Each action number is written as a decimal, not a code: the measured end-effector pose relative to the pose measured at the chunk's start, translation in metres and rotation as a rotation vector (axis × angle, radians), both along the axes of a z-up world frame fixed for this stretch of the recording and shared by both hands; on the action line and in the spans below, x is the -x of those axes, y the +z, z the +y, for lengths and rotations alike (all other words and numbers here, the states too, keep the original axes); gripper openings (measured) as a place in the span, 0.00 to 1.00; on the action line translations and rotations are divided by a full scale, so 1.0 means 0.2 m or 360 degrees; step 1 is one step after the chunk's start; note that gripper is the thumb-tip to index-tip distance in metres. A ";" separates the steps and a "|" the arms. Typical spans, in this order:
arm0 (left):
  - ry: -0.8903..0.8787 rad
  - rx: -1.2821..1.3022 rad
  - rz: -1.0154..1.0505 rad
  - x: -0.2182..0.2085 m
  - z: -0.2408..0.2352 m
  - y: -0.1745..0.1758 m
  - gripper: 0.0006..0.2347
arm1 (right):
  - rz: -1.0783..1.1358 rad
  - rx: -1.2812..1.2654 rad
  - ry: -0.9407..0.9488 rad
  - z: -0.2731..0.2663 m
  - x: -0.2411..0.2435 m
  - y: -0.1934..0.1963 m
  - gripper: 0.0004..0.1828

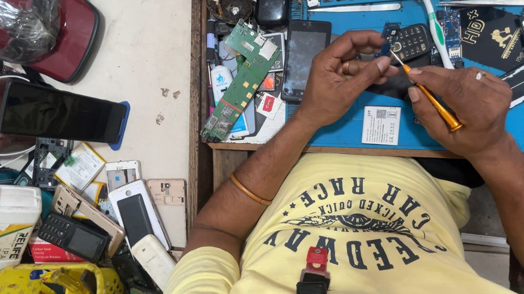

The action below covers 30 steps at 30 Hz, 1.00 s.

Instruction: The person cleans a small circuit board using a toothbrush and then uses a screwdriver to scrape or adjust components on the board. The work is performed on a cluttered workbench with various electronic parts and tools visible.

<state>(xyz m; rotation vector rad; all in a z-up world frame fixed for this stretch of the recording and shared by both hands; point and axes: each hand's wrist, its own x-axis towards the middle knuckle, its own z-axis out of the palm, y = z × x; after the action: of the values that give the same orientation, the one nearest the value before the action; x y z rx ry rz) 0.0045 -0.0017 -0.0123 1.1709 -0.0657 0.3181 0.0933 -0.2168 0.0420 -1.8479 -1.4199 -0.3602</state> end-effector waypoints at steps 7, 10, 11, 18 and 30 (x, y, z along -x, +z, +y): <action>0.0066 0.0078 0.0073 -0.01 0.00 -0.01 0.13 | -0.0084 0.0046 0.0023 0.01 0.01 0.01 0.13; 0.0096 0.0110 0.0108 -0.02 0.01 -0.01 0.12 | -0.0118 0.0054 0.0020 0.02 0.01 0.00 0.14; 0.0103 0.0131 0.0109 -0.03 0.01 -0.01 0.12 | -0.0124 0.0057 0.0007 0.02 0.01 0.00 0.15; 0.0063 -0.0022 0.0096 -0.01 0.00 0.00 0.13 | -0.0179 0.0026 -0.0010 0.01 0.00 -0.01 0.18; 0.0004 0.0453 0.0251 -0.03 0.06 0.02 0.18 | -0.0047 0.0034 -0.0020 0.03 0.01 0.00 0.15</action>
<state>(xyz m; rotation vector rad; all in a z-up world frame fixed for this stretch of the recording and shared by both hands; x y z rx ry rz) 0.0096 0.0113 -0.0088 0.9102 0.1157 0.2278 0.0911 -0.2107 0.0418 -1.8762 -1.4379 -0.3816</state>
